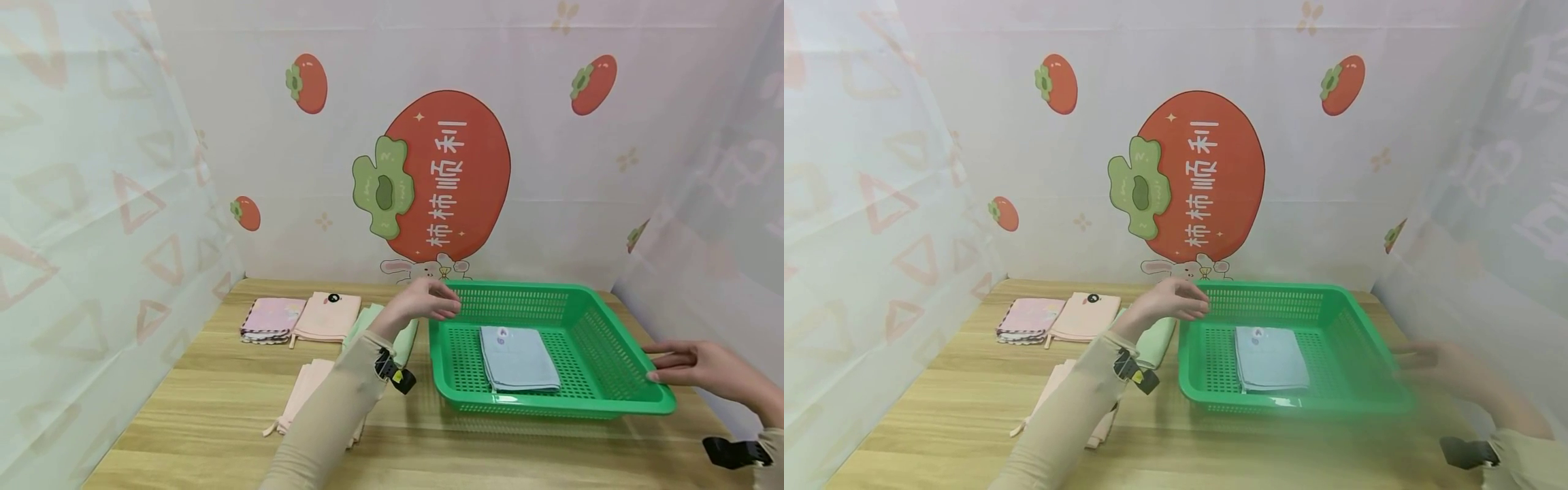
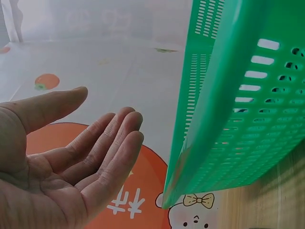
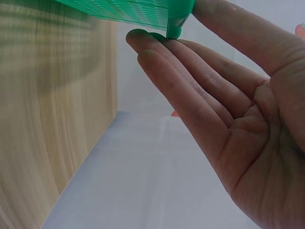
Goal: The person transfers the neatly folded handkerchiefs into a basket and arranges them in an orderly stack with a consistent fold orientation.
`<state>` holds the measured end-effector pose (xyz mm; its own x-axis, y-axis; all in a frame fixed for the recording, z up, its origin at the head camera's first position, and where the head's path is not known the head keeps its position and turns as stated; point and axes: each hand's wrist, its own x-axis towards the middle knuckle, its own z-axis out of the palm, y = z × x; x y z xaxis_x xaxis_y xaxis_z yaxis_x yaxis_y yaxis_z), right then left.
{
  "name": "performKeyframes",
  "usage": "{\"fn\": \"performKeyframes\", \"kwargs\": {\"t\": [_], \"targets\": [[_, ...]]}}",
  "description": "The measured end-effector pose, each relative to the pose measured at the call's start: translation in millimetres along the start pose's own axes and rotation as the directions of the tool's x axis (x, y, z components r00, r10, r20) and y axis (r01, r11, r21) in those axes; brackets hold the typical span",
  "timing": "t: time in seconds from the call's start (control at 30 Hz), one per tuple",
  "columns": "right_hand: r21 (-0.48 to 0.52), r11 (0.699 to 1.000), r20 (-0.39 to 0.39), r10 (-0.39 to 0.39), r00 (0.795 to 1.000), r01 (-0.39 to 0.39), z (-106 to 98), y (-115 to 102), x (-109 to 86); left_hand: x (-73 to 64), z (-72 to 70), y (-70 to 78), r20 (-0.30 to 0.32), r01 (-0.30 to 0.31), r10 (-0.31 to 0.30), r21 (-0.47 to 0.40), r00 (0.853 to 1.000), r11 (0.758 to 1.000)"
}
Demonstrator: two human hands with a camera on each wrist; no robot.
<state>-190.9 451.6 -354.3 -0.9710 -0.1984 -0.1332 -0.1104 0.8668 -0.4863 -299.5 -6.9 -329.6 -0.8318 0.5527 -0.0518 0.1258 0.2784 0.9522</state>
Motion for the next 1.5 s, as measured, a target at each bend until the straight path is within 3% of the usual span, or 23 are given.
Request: {"fn": "performKeyframes", "kwargs": {"t": [0.37, 0.73, 1.5], "targets": [[0.004, 1.0, -0.009, 0.016, 1.0, -0.016, 1.7, 5.2, 1.9, -14.0, -11.1, -7.7, -0.04, 0.008, -0.009, -0.014, 0.999, 1.0], [0.027, 0.999, -0.002, 0.027, 1.0, -0.027, 3.5, 7.7, 2.2, -24.4, -22.4, -24.6, -0.082, -0.009, 0.013, 0.046, 0.997, 0.999], [0.018, 1.0, 0.005, 0.016, 1.0, -0.016, 0.7, 2.0, 2.0, -49.8, -47.4, -66.4, -0.188, 0.07, -0.057, 0.06, 0.98, 0.996]]}}
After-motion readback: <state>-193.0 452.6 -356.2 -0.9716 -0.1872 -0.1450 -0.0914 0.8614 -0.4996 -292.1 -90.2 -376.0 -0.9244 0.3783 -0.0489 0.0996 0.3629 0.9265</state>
